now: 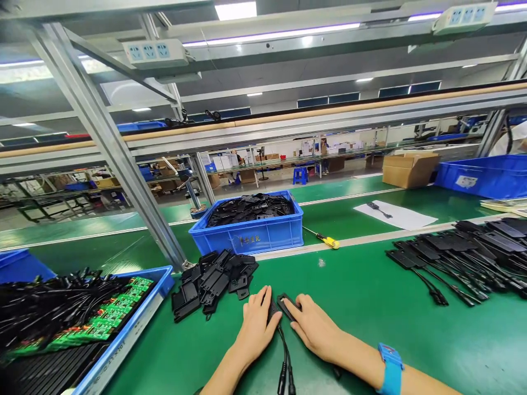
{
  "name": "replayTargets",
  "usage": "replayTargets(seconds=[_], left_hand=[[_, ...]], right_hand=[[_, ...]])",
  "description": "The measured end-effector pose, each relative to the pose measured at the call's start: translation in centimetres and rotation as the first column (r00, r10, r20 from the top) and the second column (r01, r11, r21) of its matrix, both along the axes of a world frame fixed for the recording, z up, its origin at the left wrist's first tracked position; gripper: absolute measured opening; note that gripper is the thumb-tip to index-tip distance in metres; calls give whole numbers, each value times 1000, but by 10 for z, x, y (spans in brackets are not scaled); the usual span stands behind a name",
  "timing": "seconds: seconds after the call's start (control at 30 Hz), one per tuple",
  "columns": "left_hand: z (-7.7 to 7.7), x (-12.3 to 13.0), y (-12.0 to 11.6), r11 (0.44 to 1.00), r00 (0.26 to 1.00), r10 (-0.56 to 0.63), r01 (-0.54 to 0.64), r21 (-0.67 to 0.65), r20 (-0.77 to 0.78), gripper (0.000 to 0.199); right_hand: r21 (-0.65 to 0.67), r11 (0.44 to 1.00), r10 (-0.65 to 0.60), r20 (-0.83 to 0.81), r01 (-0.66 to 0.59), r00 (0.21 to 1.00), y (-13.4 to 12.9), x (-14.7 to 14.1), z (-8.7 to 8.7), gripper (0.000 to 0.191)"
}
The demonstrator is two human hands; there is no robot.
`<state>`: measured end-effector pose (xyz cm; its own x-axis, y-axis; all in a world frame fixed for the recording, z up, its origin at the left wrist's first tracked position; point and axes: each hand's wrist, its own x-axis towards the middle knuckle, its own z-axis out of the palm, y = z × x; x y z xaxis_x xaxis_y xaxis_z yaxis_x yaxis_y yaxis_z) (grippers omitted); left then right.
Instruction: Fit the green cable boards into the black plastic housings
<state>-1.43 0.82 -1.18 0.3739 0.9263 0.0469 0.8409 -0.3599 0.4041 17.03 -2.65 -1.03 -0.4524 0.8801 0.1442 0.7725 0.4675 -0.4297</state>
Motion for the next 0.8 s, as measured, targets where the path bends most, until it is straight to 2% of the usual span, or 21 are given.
replayTargets(seconds=[0.1, 0.2, 0.27, 0.33, 0.4, 0.47, 0.5, 0.57, 0.67, 0.73, 0.8], left_hand=[[0, 1, 0, 1000, 997, 8, -8, 3, 76, 63], [-3, 1, 3, 1000, 989, 21, -18, -23, 145, 51], [-5, -1, 5, 1000, 985, 12, -10, -11, 172, 48], [-7, -4, 8, 999, 987, -12, 6, 36, 159, 49], [-10, -7, 11, 996, 995, -47, 39, 82, 93, 54], [-13, -8, 12, 991, 995, -97, 98, 92, -10, 62], [-15, -7, 12, 989, 990, -122, 127, 81, -64, 66], [-17, -5, 12, 984, 975, -156, 167, 61, -157, 71], [-20, -3, 11, 983, 961, -148, 169, 74, -234, 72], [-21, -3, 12, 982, 957, -139, 166, 90, -254, 71], [-21, -4, 12, 981, 956, -136, 166, 96, -261, 69]], right_hand=[[22, 1000, 16, -5, -16, 1000, 7, -12, 4, 47], [45, 999, -15, 44, 13, 999, 6, -27, 2, 65], [77, 996, -46, 84, 39, 995, 5, -32, -1, 69], [91, 995, -54, 126, 43, 991, 6, -27, -1, 64], [71, 996, -61, 172, 49, 983, 9, -8, 6, 61], [80, 989, -142, 245, 126, 959, 17, 28, 19, 59], [121, 973, -222, 290, 195, 931, 22, 51, 28, 57], [229, 915, -398, 368, 334, 840, 36, 105, 46, 50], [299, 828, -561, 414, 475, 717, 57, 192, 68, 44], [334, 772, -635, 443, 541, 633, 67, 243, 74, 44], [362, 721, -689, 463, 591, 557, 71, 280, 71, 44]])
